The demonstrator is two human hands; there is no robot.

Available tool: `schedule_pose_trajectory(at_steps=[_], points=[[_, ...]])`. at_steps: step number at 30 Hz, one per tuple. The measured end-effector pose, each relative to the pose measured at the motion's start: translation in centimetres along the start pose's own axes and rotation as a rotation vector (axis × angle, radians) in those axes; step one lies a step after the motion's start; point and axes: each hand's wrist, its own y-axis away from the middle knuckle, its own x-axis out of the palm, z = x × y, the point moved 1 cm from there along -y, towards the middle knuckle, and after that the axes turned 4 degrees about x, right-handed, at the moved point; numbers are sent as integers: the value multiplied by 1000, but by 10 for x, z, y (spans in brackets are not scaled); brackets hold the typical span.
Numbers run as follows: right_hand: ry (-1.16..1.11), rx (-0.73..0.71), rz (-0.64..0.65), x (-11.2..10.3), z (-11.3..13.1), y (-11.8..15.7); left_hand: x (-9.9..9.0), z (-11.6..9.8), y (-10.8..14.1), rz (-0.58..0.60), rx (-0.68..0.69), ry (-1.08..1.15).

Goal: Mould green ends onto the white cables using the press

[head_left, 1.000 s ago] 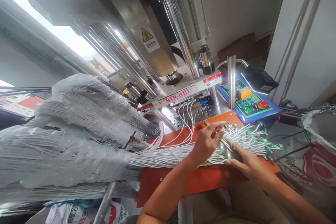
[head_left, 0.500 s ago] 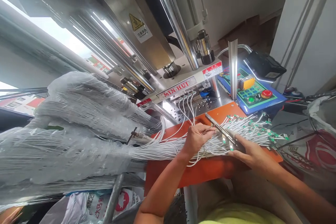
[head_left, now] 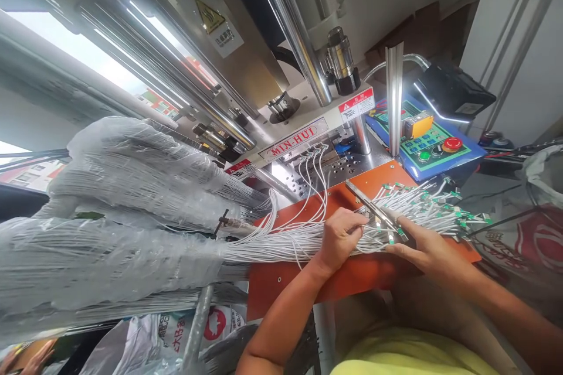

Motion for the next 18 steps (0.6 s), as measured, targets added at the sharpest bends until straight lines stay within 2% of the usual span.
schedule_pose_trajectory(at_steps=[8, 14, 18], points=[[66, -32, 22, 2, -4, -1, 0, -3, 1, 60, 141, -91], [119, -38, -11, 4, -8, -1, 2, 4, 0, 38, 59, -41], [101, -8, -15, 6, -4, 0, -4, 3, -7, 63, 27, -32]])
